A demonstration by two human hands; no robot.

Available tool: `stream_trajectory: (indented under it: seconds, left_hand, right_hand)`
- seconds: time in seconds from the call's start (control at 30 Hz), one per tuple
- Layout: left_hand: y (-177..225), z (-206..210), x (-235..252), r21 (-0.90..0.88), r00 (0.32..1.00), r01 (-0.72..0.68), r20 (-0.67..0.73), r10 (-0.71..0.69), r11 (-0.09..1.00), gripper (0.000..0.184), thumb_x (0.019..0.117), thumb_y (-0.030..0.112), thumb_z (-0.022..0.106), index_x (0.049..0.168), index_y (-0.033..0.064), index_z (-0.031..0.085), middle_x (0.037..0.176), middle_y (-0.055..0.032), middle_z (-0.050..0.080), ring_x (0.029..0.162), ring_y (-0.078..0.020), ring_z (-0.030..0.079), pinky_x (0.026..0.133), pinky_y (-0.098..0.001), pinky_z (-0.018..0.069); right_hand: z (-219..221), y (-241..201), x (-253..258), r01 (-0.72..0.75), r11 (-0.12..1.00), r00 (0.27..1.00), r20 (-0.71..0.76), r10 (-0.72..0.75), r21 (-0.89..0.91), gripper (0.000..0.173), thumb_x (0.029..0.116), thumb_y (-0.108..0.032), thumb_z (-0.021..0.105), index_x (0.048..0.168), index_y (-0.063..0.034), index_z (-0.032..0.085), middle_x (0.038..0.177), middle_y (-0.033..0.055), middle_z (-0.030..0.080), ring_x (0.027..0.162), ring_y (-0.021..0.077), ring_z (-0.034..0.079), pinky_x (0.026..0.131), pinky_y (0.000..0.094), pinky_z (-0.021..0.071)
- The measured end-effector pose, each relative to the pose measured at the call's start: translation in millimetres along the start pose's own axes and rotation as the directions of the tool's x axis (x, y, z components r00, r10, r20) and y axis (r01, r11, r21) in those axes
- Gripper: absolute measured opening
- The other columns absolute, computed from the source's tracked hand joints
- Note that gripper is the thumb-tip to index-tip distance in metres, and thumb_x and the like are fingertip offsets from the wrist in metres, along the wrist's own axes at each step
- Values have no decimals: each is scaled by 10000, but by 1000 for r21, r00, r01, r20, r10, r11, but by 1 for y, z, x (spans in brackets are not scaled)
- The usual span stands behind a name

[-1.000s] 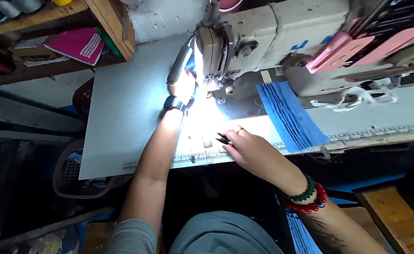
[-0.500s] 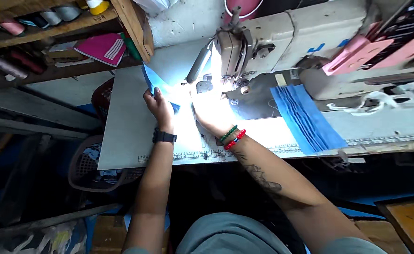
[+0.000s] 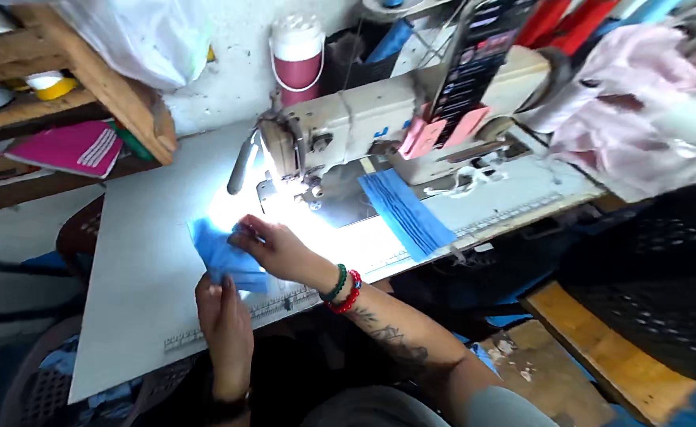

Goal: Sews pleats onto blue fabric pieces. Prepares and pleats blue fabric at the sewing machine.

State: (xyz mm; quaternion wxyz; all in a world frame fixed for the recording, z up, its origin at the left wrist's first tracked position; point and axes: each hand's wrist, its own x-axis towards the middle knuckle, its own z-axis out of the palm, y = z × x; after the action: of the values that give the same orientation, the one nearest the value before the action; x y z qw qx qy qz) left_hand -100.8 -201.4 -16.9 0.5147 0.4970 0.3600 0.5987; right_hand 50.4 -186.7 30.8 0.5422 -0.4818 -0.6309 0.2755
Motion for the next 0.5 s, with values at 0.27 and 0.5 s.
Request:
stream_trajectory:
  seconds: [0.27,0.5]
  left_hand:
    - [57,-32,-12,367,731,-577,631,261,730,818,861,609,728,1550,318,398,1599,77,419,1516,-152,317,1266,-524,175]
    - [40,-35,25,365,303,-504,924,-236,783,214,958,326,696,983,115,718,900,6,702,931,-89,643,972,-404,450]
  right_hand:
    - [-54,-53,-70,300,934,838,522,-160,-196,134,1011,-137,604,1062,-73,710,802,69,700,718,199,681,639,391,538]
    - [-97,-33,-140,48,916,863,478,162,-397,227,994,-233,645,1204,-157,691,1028,28,738,891,169,715,786,433,600]
